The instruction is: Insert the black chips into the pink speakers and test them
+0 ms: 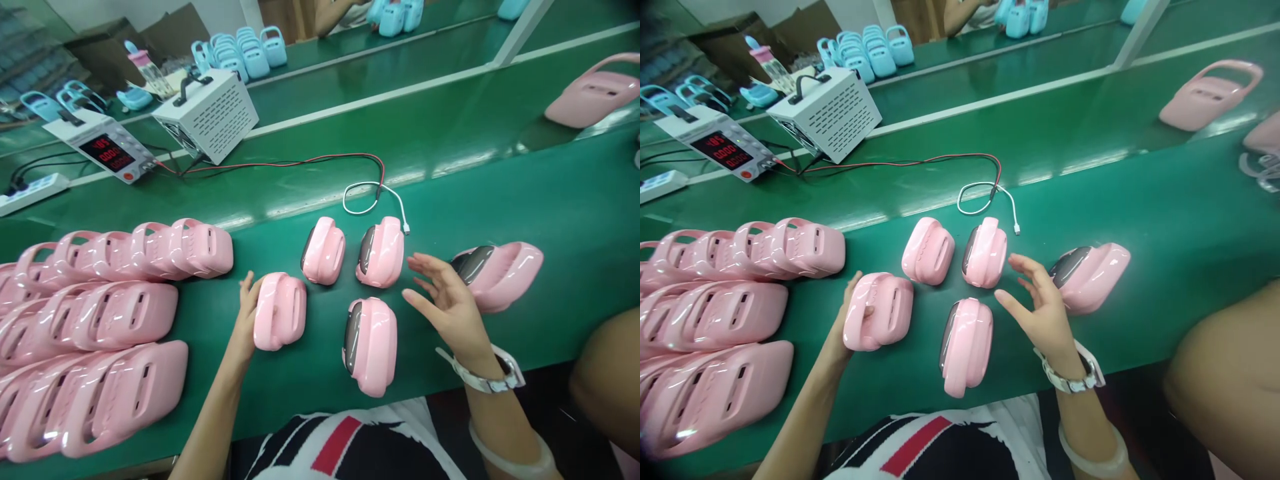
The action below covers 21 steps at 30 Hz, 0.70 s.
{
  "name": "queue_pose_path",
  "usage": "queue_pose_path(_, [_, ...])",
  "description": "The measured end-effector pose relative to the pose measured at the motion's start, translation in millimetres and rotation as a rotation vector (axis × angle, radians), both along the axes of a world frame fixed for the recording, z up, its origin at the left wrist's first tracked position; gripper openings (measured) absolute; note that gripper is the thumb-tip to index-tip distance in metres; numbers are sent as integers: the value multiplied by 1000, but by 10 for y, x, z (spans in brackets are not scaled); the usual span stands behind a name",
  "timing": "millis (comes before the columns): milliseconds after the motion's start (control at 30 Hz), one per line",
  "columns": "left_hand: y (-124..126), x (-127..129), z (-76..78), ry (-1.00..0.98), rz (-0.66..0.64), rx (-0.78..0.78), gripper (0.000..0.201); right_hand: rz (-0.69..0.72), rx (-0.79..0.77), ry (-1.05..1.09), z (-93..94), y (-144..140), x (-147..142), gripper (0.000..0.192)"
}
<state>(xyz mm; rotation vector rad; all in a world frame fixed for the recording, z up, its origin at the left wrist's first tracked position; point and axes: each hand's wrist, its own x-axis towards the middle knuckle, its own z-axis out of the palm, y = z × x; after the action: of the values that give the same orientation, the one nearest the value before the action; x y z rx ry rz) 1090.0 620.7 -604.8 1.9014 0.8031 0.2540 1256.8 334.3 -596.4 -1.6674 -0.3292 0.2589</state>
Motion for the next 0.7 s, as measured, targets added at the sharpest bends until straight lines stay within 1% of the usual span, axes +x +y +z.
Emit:
queue_pose_path(33, [28,-9,-23,11,16,2,58,9,-45,-8,33,49,75,60])
queue_pose_path(100, [61,-27,-42,5,12,-77,60,61,-76,-3,85,135,214,81])
queue_pose_path(133, [65,-32,-40,-2,7,-118,60,102,-47,20,100,170,275,87])
queue_pose_path(167, [60,-35,-30,-6,6,-150,60,142,9,58,106,200,328,90])
queue_pose_path(200, [47,-34,-14,-10,5,-168,59,168,83,105,102,227,373,87])
queue_pose_path(233, [28,-30,7,-14,5,-176,59,169,157,153,87,253,409,81])
queue_pose_path(300, [-23,-13,60,-34,-3,-173,56,123,257,225,28,303,458,64])
queue_pose_path(333, [-49,-2,88,-47,-11,-170,55,92,278,239,-13,327,471,59])
queue_pose_path(467, [-102,35,182,-49,-16,-151,52,39,292,174,-194,387,470,54])
queue_pose_path(533, [-97,43,206,-30,1,-154,53,-3,299,140,-253,387,454,52])
queue_pose_path(633, [-88,50,215,-14,23,-186,57,-35,307,132,-276,373,429,53])
queue_pose_path(700, [-97,54,211,-3,34,-215,62,-49,344,155,-262,368,418,49])
